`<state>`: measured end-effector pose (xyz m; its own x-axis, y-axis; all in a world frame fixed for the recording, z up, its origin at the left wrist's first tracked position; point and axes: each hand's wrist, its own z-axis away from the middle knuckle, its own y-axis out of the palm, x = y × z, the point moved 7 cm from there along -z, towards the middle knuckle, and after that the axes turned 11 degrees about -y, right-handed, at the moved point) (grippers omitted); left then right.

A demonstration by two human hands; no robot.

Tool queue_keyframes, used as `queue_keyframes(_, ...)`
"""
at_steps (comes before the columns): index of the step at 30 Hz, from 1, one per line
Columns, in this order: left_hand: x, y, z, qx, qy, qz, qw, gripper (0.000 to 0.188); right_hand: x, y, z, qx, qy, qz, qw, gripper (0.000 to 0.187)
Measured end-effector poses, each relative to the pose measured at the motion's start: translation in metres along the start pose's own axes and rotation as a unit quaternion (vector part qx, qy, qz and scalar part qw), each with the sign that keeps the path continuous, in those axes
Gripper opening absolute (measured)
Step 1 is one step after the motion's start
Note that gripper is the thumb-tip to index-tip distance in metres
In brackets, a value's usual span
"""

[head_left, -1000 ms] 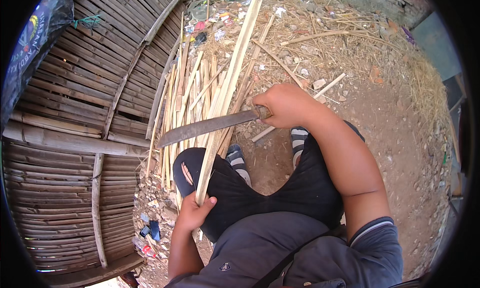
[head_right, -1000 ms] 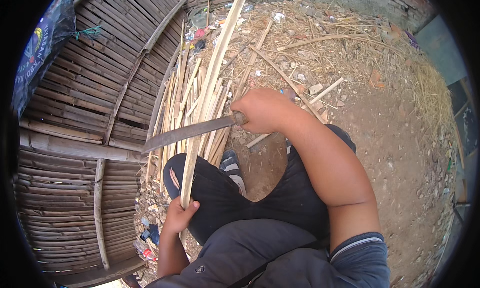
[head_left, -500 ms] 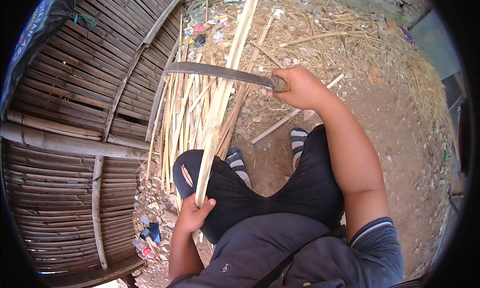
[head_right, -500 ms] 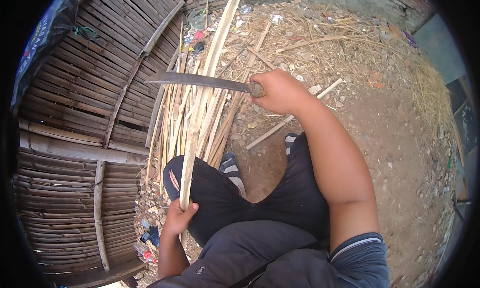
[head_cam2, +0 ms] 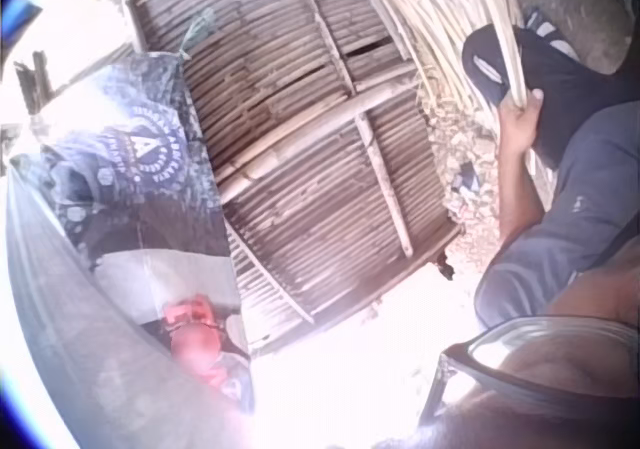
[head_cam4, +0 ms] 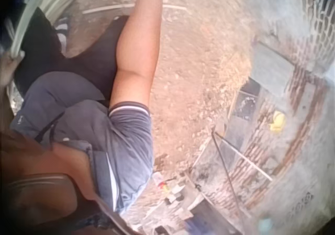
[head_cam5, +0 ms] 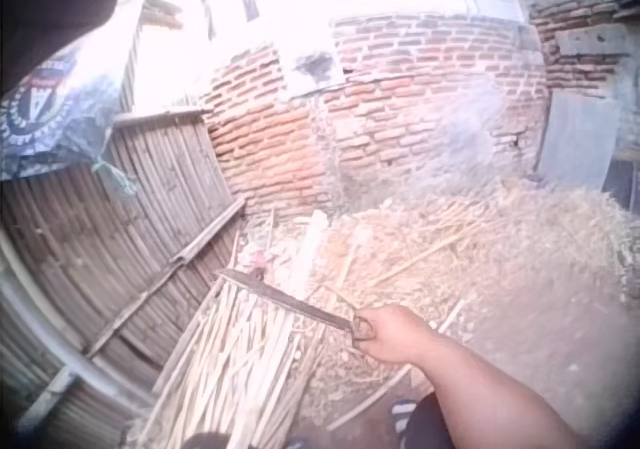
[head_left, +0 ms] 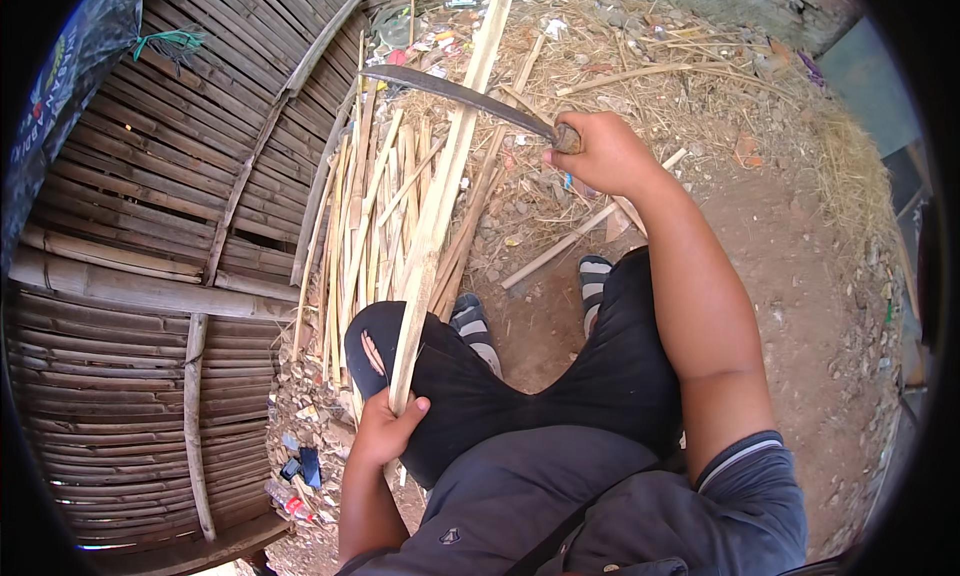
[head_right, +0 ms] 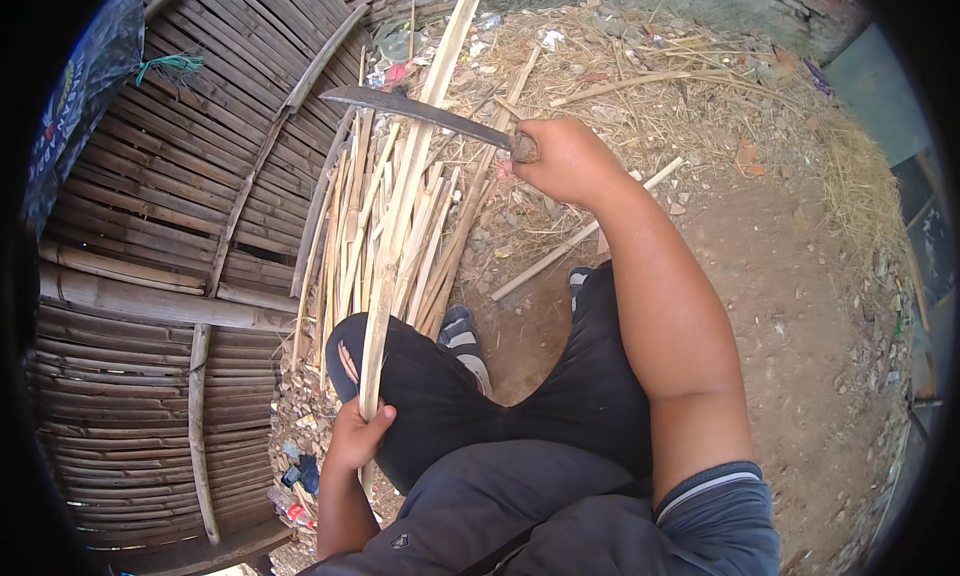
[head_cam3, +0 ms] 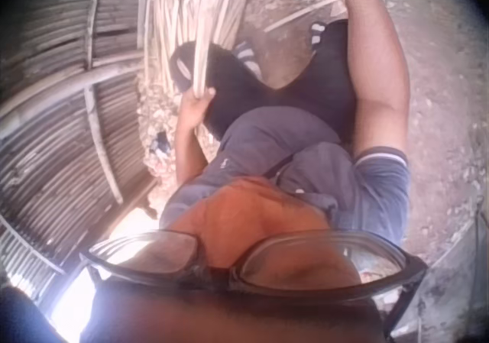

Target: The person is using a large knife to strip thin layers of bark from a long piece of bamboo, handling it by hand and moving the knife down its length.

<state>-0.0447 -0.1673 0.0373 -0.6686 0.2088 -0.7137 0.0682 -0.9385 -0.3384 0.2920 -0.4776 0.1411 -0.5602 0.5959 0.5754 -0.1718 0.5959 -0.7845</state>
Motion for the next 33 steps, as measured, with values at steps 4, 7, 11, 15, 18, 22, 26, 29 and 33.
queue_keyframes(4, 0.000, 0.001, 0.001, 0.007, 0.005, 0.001, 1.000, 0.030, 0.018, 0.013, 0.008, 0.058, -0.056, 0.006, 0.997, 0.036)
queue_keyframes(7, -0.001, 0.001, 0.002, 0.007, 0.010, 0.008, 1.000, 0.030, 0.050, 0.044, 0.016, 0.143, -0.140, 0.048, 0.979, 0.031)
queue_keyframes(11, -0.003, 0.002, 0.005, -0.010, 0.021, -0.015, 1.000, 0.031, 0.084, 0.063, 0.025, 0.204, -0.233, 0.077, 0.948, 0.030)
queue_keyframes(15, -0.003, -0.001, 0.007, -0.022, 0.031, -0.020, 0.999, 0.031, 0.047, 0.038, 0.006, 0.119, -0.162, 0.043, 0.978, 0.034)
queue_keyframes(18, -0.009, 0.004, 0.004, -0.011, 0.013, -0.009, 1.000, 0.031, -0.011, 0.004, 0.001, -0.004, -0.026, 0.015, 1.000, 0.037)
queue_keyframes(22, -0.004, 0.002, 0.002, 0.004, 0.006, -0.009, 1.000, 0.030, -0.009, -0.002, 0.007, 0.029, 0.051, -0.021, 0.998, 0.045)
queue_keyframes(26, 0.001, 0.002, 0.000, -0.004, 0.009, -0.001, 1.000, 0.029, 0.031, 0.032, 0.013, 0.067, -0.106, 0.056, 0.991, 0.034)
queue_keyframes(29, -0.003, 0.002, 0.003, -0.011, 0.005, -0.006, 1.000, 0.028, 0.066, 0.061, 0.019, 0.117, -0.212, 0.094, 0.966, 0.028)
queue_keyframes(33, -0.008, 0.003, 0.008, -0.014, 0.025, -0.028, 0.999, 0.027, 0.081, 0.056, 0.022, 0.137, -0.241, 0.101, 0.956, 0.029)
